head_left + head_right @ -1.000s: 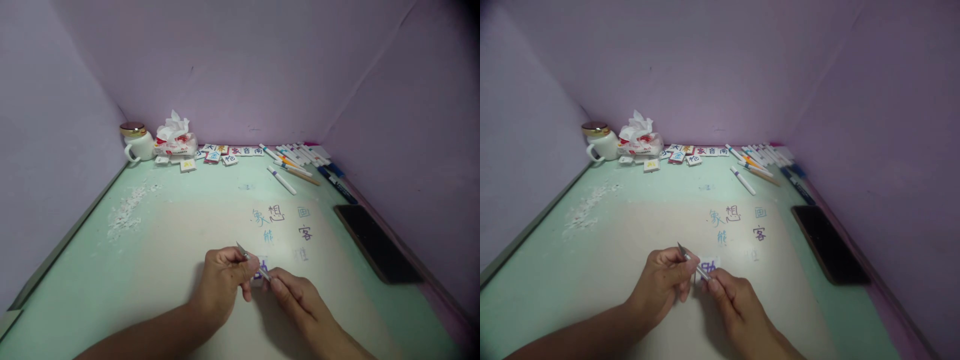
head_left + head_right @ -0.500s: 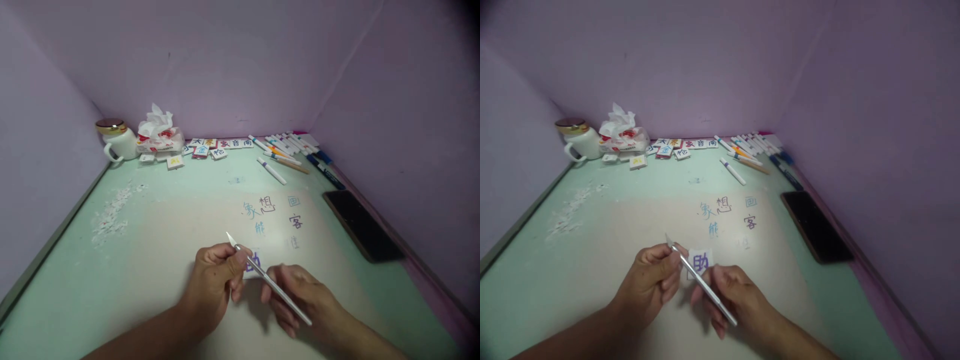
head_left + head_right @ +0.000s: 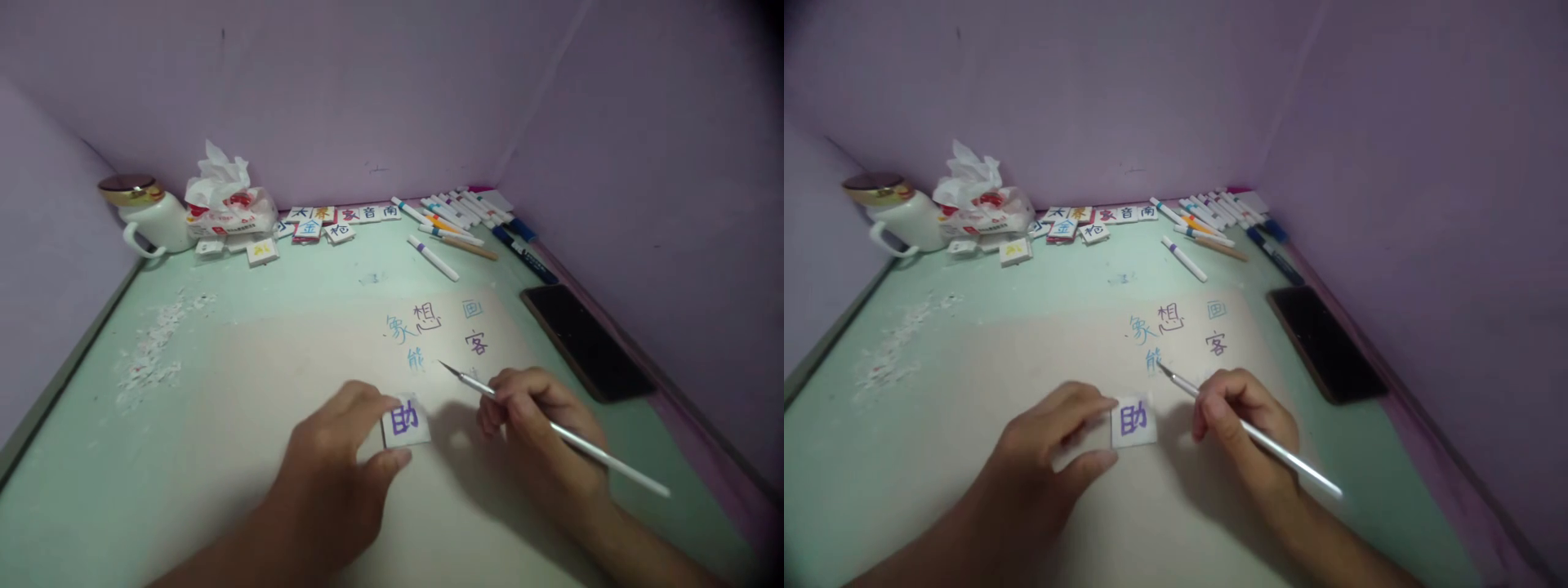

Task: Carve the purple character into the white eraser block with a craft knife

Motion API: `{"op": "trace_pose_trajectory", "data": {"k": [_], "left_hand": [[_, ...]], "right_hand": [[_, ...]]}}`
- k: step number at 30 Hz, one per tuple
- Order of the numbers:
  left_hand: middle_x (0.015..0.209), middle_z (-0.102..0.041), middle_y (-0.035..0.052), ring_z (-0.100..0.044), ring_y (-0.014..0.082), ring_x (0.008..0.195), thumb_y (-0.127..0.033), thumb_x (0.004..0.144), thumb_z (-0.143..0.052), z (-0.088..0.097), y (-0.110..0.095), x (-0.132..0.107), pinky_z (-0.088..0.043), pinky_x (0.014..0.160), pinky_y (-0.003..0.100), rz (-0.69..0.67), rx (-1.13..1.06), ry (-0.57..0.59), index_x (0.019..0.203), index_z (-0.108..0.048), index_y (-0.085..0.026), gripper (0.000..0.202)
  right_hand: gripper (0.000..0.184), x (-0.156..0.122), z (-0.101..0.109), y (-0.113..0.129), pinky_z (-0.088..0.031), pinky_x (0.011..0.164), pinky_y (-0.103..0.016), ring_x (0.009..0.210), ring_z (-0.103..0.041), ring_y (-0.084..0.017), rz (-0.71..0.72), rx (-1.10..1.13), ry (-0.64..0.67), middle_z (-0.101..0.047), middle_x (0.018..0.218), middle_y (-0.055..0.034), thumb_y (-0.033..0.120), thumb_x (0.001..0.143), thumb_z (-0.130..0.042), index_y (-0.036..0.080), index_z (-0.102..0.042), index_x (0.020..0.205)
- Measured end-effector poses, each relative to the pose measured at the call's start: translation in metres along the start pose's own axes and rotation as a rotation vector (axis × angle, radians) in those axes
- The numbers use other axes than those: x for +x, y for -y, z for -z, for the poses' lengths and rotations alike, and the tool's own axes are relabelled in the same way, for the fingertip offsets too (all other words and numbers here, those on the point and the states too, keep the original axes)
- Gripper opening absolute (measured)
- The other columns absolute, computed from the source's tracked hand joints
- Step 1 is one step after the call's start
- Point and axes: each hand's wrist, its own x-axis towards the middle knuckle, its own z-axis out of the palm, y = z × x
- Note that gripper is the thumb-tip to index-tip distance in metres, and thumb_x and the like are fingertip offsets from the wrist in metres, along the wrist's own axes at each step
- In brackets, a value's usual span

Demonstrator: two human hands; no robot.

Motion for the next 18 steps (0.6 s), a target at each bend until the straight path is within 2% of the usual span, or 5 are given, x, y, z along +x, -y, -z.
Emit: {"op": "trace_pose_trajectory", "data": {"k": [2, 5, 8, 14, 18], "left_hand": [[0.108, -0.058, 0.0101, -0.054, 0.0263, 0.094, -0.020, 0.069, -0.062, 0.001, 0.011, 0.002, -0.043, 0.082, 0.045, -0.130, 0.299, -0.111, 0.108, -0.061, -0.020, 0.039], [0.115, -0.054, 0.0139, -0.051, 0.0300, 0.099, -0.022, 0.064, -0.069, -0.006, 0.028, 0.004, -0.043, 0.084, 0.049, -0.209, 0.506, -0.063, 0.117, -0.052, -0.016, 0.056], [0.111, -0.053, 0.0140, -0.050, 0.0311, 0.100, -0.022, 0.064, -0.071, -0.013, 0.038, 0.007, -0.041, 0.086, 0.051, -0.273, 0.559, -0.046, 0.116, -0.050, -0.015, 0.057], [0.103, -0.055, 0.0119, -0.051, 0.0314, 0.097, -0.029, 0.064, -0.074, -0.016, 0.043, 0.012, -0.039, 0.085, 0.051, -0.330, 0.525, -0.068, 0.105, -0.053, -0.017, 0.048], [0.101, -0.056, 0.0112, -0.052, 0.0303, 0.095, -0.030, 0.066, -0.072, -0.017, 0.044, 0.012, -0.038, 0.085, 0.050, -0.331, 0.524, -0.062, 0.105, -0.054, -0.018, 0.045]], "right_hand": [[0.008, 0.005, 0.005, -0.003, -0.044, 0.053, -0.026, 0.056, -0.055, -0.014, -0.108, 0.000, -0.050, -0.057, 0.062, 0.0016, 0.033, 0.084, -0.061, 0.025, -0.060, 0.088], [0.015, 0.010, 0.006, -0.006, -0.043, 0.048, -0.024, 0.050, -0.055, -0.013, -0.220, -0.070, -0.048, -0.058, 0.059, 0.0021, 0.032, 0.077, -0.068, 0.023, -0.060, 0.085], [0.016, 0.008, 0.002, -0.011, -0.040, 0.046, -0.024, 0.048, -0.054, -0.013, -0.303, -0.109, -0.023, -0.059, 0.055, 0.0013, 0.034, 0.076, -0.069, 0.021, -0.060, 0.078], [0.024, 0.002, -0.008, -0.022, -0.038, 0.052, -0.025, 0.054, -0.050, -0.012, -0.195, -0.050, 0.078, -0.054, 0.058, 0.0020, 0.036, 0.089, -0.055, 0.020, -0.055, 0.072], [0.021, 0.004, -0.008, -0.023, -0.040, 0.055, -0.026, 0.059, -0.053, -0.013, -0.151, 0.039, 0.122, -0.057, 0.064, 0.0007, 0.036, 0.094, -0.046, 0.021, -0.058, 0.085]]}}
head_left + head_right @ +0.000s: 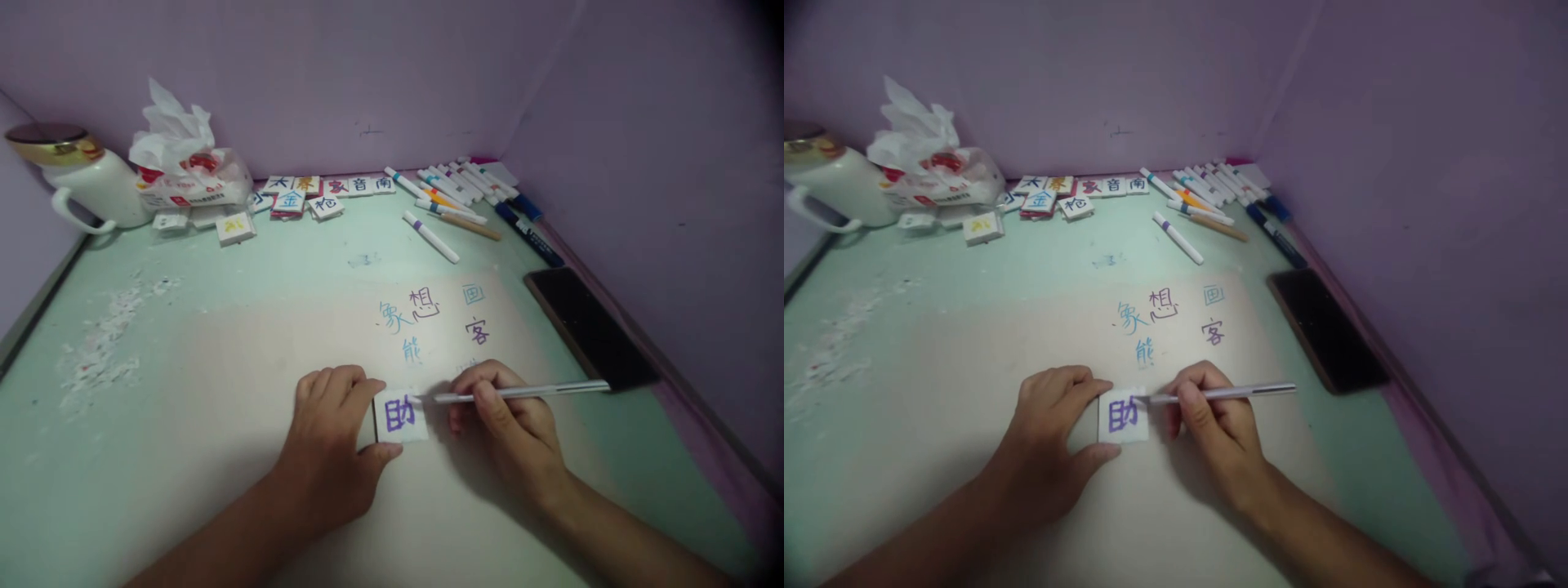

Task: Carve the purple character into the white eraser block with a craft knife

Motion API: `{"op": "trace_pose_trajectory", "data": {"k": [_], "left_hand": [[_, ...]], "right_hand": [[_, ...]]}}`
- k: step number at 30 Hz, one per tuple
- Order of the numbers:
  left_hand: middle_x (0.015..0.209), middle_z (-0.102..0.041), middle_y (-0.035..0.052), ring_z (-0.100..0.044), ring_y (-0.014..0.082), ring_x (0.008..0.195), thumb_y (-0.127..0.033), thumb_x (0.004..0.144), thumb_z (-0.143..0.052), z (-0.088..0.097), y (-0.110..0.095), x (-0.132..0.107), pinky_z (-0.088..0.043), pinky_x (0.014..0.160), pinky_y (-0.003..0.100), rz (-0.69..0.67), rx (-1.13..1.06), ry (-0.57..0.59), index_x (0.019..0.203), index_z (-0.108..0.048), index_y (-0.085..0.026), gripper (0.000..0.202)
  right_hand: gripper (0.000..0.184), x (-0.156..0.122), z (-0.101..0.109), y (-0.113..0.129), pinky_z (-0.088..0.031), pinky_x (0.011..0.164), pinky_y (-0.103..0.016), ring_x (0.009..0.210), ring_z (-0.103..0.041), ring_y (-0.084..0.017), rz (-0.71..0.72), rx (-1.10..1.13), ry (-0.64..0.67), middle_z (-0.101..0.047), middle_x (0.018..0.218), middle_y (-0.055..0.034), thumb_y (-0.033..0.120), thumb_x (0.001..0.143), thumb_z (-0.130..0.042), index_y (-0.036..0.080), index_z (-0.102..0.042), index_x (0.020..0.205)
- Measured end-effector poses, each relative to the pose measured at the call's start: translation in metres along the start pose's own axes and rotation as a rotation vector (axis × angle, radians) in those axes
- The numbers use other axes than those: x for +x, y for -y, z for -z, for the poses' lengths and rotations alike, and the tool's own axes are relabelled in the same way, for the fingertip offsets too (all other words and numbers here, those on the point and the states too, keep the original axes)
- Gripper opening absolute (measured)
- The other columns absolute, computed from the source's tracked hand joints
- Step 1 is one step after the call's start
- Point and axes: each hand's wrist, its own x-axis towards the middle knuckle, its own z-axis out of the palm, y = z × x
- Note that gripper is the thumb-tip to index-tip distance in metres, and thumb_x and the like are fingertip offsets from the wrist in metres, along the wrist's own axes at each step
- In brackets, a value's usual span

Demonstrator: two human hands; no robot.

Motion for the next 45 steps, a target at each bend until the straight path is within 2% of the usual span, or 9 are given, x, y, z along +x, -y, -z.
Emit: {"op": "trace_pose_trajectory", "data": {"k": [3, 7, 10, 14, 18, 22, 27, 37, 45], "left_hand": [[0.102, -0.056, 0.0114, -0.052, 0.0300, 0.095, -0.029, 0.068, -0.070, 0.000, 0.000, 0.000, -0.036, 0.086, 0.050, -0.005, 0.008, -0.012, 0.105, -0.054, -0.017, 0.042], [0.101, -0.055, 0.0118, -0.052, 0.0299, 0.095, -0.030, 0.070, -0.069, 0.000, 0.000, 0.001, -0.035, 0.085, 0.048, -0.036, 0.018, -0.023, 0.106, -0.055, -0.015, 0.041], [0.100, -0.056, 0.0120, -0.053, 0.0301, 0.095, -0.034, 0.071, -0.069, 0.001, 0.001, 0.002, -0.035, 0.085, 0.047, -0.064, 0.023, -0.034, 0.105, -0.056, -0.014, 0.041], [0.101, -0.055, 0.0110, -0.053, 0.0292, 0.096, -0.035, 0.072, -0.069, 0.002, 0.001, 0.003, -0.035, 0.087, 0.047, -0.050, 0.022, -0.004, 0.106, -0.057, -0.014, 0.042], [0.103, -0.055, 0.0107, -0.052, 0.0283, 0.097, -0.039, 0.070, -0.071, 0.003, -0.002, 0.005, -0.035, 0.088, 0.046, -0.045, 0.008, 0.035, 0.107, -0.056, -0.015, 0.046], [0.102, -0.055, 0.0113, -0.052, 0.0285, 0.095, -0.035, 0.069, -0.072, 0.001, -0.002, 0.007, -0.036, 0.086, 0.046, -0.063, 0.010, 0.032, 0.107, -0.057, -0.014, 0.047], [0.100, -0.056, 0.0122, -0.053, 0.0290, 0.093, -0.030, 0.069, -0.071, 0.000, -0.002, 0.008, -0.037, 0.085, 0.046, -0.092, 0.001, 0.008, 0.105, -0.058, -0.012, 0.042], [0.100, -0.056, 0.0119, -0.054, 0.0284, 0.092, -0.031, 0.070, -0.071, 0.000, -0.001, 0.010, -0.037, 0.082, 0.045, -0.117, -0.008, 0.014, 0.103, -0.057, -0.014, 0.040], [0.099, -0.056, 0.0118, -0.054, 0.0277, 0.090, -0.030, 0.068, -0.073, 0.000, -0.002, 0.010, -0.036, 0.082, 0.045, -0.121, -0.034, 0.005, 0.102, -0.057, -0.012, 0.042]], "right_hand": [[0.024, 0.003, 0.001, 0.001, -0.041, 0.057, -0.028, 0.060, -0.055, -0.014, 0.012, -0.037, 0.001, -0.059, 0.064, -0.0006, 0.035, 0.095, -0.044, 0.019, -0.062, 0.092], [0.019, 0.005, 0.002, 0.002, -0.039, 0.052, -0.027, 0.053, -0.052, -0.013, 0.037, -0.182, -0.009, -0.057, 0.059, 0.0011, 0.033, 0.089, -0.054, 0.018, -0.061, 0.081], [0.014, 0.006, 0.001, 0.002, -0.038, 0.048, -0.025, 0.050, -0.050, -0.011, 0.041, -0.193, -0.024, -0.056, 0.057, 0.0031, 0.031, 0.085, -0.060, 0.019, -0.058, 0.079], [0.016, 0.006, 0.000, 0.002, -0.038, 0.050, -0.025, 0.050, -0.049, -0.011, 0.058, -0.162, -0.040, -0.052, 0.057, 0.0044, 0.031, 0.090, -0.053, 0.020, -0.054, 0.079], [0.018, 0.006, 0.003, 0.002, -0.034, 0.049, -0.024, 0.052, -0.046, -0.011, 0.083, -0.221, 0.005, -0.049, 0.060, 0.0039, 0.034, 0.092, -0.050, 0.020, -0.055, 0.082], [0.019, 0.006, 0.006, 0.000, -0.032, 0.048, -0.024, 0.053, -0.043, -0.011, 0.060, -0.215, 0.055, -0.046, 0.061, 0.0034, 0.036, 0.092, -0.048, 0.020, -0.056, 0.086], [0.023, 0.008, 0.005, -0.002, -0.031, 0.047, -0.024, 0.049, -0.039, -0.010, 0.040, -0.263, 0.076, -0.045, 0.061, 0.0042, 0.039, 0.093, -0.046, 0.020, -0.054, 0.082], [0.016, 0.014, 0.002, 0.007, -0.040, 0.059, -0.026, 0.065, -0.052, -0.013, 0.191, -0.497, 0.159, -0.053, 0.072, 0.0000, 0.025, 0.094, -0.041, 0.020, -0.051, 0.082], [0.016, 0.014, 0.000, 0.006, -0.043, 0.060, -0.028, 0.066, -0.055, -0.015, 0.222, -0.552, 0.187, -0.056, 0.071, -0.0014, 0.024, 0.093, -0.040, 0.020, -0.050, 0.082]]}}
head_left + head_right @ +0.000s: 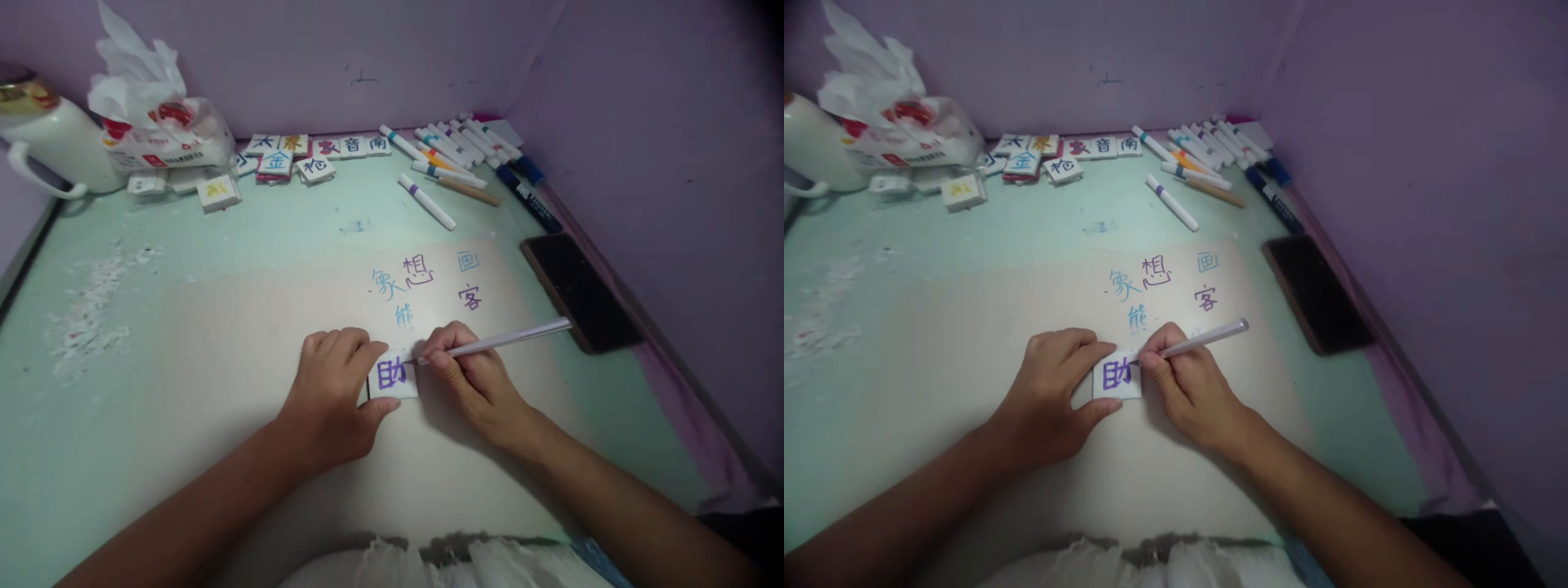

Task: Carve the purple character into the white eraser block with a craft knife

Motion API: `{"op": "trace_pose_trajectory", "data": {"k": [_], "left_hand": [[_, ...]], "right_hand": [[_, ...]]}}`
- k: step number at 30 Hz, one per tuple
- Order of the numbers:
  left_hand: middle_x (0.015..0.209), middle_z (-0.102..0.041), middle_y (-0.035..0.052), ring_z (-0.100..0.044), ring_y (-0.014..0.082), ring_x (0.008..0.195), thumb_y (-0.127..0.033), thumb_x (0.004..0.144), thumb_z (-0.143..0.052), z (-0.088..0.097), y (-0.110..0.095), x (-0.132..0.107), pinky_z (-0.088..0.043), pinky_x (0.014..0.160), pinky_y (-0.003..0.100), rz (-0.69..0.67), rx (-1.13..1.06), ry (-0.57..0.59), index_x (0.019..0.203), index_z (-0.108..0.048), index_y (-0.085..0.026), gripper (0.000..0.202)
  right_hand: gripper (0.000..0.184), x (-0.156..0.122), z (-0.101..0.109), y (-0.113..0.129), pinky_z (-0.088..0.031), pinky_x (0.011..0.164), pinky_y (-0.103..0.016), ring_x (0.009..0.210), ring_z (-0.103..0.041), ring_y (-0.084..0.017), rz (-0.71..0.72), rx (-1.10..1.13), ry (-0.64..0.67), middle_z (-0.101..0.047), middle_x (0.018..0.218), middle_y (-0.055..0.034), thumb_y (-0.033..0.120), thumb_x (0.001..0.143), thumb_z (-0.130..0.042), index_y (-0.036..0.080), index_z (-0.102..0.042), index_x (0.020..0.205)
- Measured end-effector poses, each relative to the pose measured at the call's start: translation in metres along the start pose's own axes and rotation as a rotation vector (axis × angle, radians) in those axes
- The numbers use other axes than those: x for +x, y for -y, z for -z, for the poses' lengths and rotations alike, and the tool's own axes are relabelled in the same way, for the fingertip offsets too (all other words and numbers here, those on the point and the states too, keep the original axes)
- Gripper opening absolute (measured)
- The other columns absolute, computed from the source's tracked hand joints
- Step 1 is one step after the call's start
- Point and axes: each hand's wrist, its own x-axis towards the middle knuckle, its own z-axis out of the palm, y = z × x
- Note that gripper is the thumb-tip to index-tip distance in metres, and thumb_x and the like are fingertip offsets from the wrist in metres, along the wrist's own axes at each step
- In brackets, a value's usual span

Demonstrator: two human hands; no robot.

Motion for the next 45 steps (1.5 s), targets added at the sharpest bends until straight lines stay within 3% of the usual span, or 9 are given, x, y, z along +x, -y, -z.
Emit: {"op": "trace_pose_trajectory", "data": {"k": [22, 45], "left_hand": [[0.099, -0.058, 0.0118, -0.055, 0.0274, 0.091, -0.030, 0.067, -0.074, -0.0010, 0.0013, -0.0003, -0.037, 0.080, 0.043, -0.015, -0.007, -0.021, 0.102, -0.057, -0.013, 0.042], [0.098, -0.060, 0.0107, -0.058, 0.0276, 0.090, -0.033, 0.068, -0.073, -0.0009, 0.0018, 0.0003, -0.036, 0.081, 0.043, -0.010, 0.037, -0.038, 0.100, -0.058, -0.016, 0.039]], "right_hand": [[0.013, 0.0059, -0.0012, 0.0010, -0.038, 0.051, -0.025, 0.054, -0.047, -0.013, 0.116, -0.114, 0.038, -0.051, 0.063, 0.0012, 0.018, 0.090, -0.041, 0.021, -0.045, 0.078], [0.014, 0.0058, 0.0005, 0.0005, -0.037, 0.050, -0.024, 0.053, -0.047, -0.012, 0.110, -0.134, 0.021, -0.052, 0.062, 0.0014, 0.018, 0.091, -0.041, 0.020, -0.046, 0.078]]}}
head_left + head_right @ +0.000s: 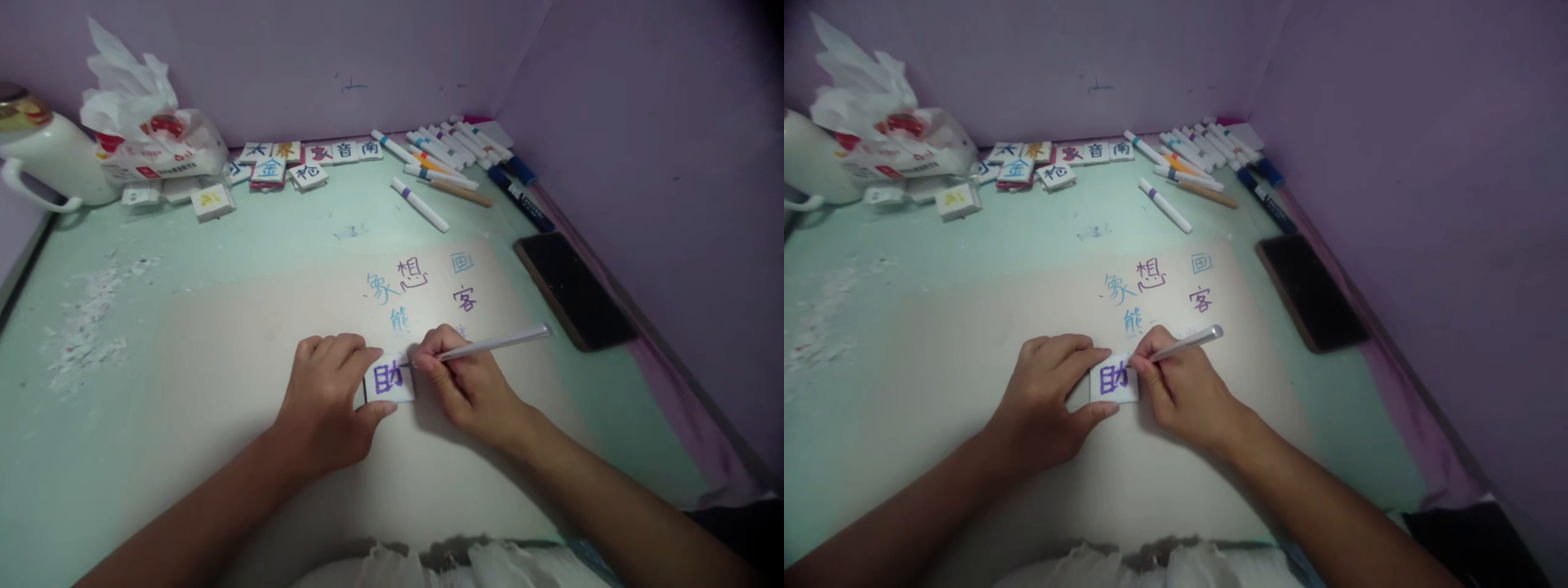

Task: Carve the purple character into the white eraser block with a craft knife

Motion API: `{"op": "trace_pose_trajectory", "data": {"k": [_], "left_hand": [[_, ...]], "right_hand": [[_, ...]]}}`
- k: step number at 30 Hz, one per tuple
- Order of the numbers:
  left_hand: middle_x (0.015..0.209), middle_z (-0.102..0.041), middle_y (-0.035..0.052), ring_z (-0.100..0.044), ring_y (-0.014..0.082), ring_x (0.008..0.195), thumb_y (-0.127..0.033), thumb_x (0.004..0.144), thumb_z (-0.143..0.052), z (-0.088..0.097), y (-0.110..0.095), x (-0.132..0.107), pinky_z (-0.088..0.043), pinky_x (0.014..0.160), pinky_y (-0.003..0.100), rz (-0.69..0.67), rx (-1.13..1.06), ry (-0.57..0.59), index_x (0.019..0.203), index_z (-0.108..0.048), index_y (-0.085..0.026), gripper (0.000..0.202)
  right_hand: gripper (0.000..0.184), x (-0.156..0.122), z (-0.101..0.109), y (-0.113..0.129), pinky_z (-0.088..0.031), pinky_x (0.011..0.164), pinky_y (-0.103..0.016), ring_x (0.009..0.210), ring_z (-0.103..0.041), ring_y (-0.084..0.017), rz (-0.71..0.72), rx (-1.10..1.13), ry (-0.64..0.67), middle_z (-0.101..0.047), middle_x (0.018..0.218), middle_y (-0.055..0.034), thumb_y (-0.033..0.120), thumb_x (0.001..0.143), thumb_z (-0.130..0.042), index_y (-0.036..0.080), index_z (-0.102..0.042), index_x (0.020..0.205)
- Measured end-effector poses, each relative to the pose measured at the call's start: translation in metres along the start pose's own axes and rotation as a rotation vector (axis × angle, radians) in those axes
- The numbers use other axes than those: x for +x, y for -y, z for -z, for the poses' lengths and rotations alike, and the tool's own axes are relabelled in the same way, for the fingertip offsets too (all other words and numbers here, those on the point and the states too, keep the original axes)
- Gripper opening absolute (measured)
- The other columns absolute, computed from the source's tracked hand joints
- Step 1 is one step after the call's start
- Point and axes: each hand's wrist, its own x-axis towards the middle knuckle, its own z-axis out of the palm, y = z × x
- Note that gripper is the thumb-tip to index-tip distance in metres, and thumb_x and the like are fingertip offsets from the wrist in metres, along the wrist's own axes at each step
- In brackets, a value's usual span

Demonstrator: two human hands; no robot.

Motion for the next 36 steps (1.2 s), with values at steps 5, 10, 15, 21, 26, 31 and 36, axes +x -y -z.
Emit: {"op": "trace_pose_trajectory", "data": {"k": [5, 10, 15, 21, 26, 31, 36], "left_hand": [[0.098, -0.059, 0.0116, -0.057, 0.0276, 0.090, -0.031, 0.067, -0.073, 0.000, -0.001, 0.000, -0.036, 0.080, 0.044, 0.019, -0.024, 0.022, 0.100, -0.058, -0.015, 0.040], [0.097, -0.059, 0.0108, -0.056, 0.0272, 0.089, -0.031, 0.066, -0.075, 0.002, -0.002, 0.001, -0.036, 0.079, 0.044, 0.029, -0.043, 0.040, 0.098, -0.058, -0.015, 0.040], [0.096, -0.058, 0.0103, -0.056, 0.0268, 0.090, -0.032, 0.067, -0.072, 0.002, -0.003, 0.001, -0.035, 0.079, 0.043, 0.041, -0.044, 0.058, 0.100, -0.058, -0.014, 0.041], [0.095, -0.059, 0.0118, -0.056, 0.0279, 0.089, -0.035, 0.070, -0.069, 0.003, -0.004, 0.000, -0.036, 0.077, 0.043, 0.028, -0.008, 0.053, 0.099, -0.058, -0.013, 0.038], [0.094, -0.060, 0.0128, -0.057, 0.0289, 0.088, -0.041, 0.071, -0.069, 0.002, -0.004, 0.000, -0.036, 0.077, 0.045, 0.026, 0.014, 0.038, 0.097, -0.058, -0.013, 0.041], [0.095, -0.060, 0.0131, -0.057, 0.0288, 0.089, -0.039, 0.071, -0.068, 0.001, -0.003, -0.001, -0.037, 0.078, 0.045, 0.018, 0.004, 0.025, 0.099, -0.058, -0.013, 0.040], [0.096, -0.060, 0.0136, -0.056, 0.0285, 0.089, -0.036, 0.072, -0.067, 0.001, -0.003, 0.000, -0.036, 0.080, 0.045, 0.011, -0.016, 0.028, 0.100, -0.058, -0.011, 0.039]], "right_hand": [[0.015, -0.002, 0.000, 0.002, -0.038, 0.051, -0.025, 0.056, -0.048, -0.012, -0.102, 0.158, -0.078, -0.049, 0.062, 0.0022, 0.023, 0.093, -0.042, 0.021, -0.048, 0.079], [0.017, -0.007, -0.006, 0.007, -0.034, 0.047, -0.024, 0.052, -0.045, -0.010, -0.176, 0.223, -0.117, -0.047, 0.061, 0.0039, 0.025, 0.094, -0.043, 0.021, -0.049, 0.079], [0.015, -0.008, -0.012, 0.010, -0.035, 0.049, -0.022, 0.052, -0.045, -0.009, -0.177, 0.203, -0.144, -0.048, 0.061, 0.0045, 0.023, 0.093, -0.044, 0.020, -0.049, 0.079], [0.014, -0.008, -0.015, 0.014, -0.037, 0.051, -0.023, 0.055, -0.047, -0.011, -0.147, 0.176, -0.147, -0.049, 0.064, 0.0035, 0.021, 0.093, -0.044, 0.021, -0.048, 0.080], [0.014, -0.010, -0.015, 0.012, -0.037, 0.051, -0.023, 0.055, -0.047, -0.010, -0.170, 0.202, -0.151, -0.050, 0.064, 0.0037, 0.022, 0.093, -0.044, 0.021, -0.048, 0.080], [0.014, -0.010, -0.015, 0.010, -0.037, 0.053, -0.024, 0.058, -0.047, -0.011, -0.129, 0.220, -0.135, -0.049, 0.067, 0.0031, 0.019, 0.093, -0.043, 0.021, -0.048, 0.081], [0.012, -0.008, -0.015, 0.009, -0.038, 0.056, -0.024, 0.062, -0.048, -0.011, -0.071, 0.242, -0.087, -0.050, 0.071, 0.0024, 0.017, 0.093, -0.043, 0.022, -0.049, 0.084]]}}
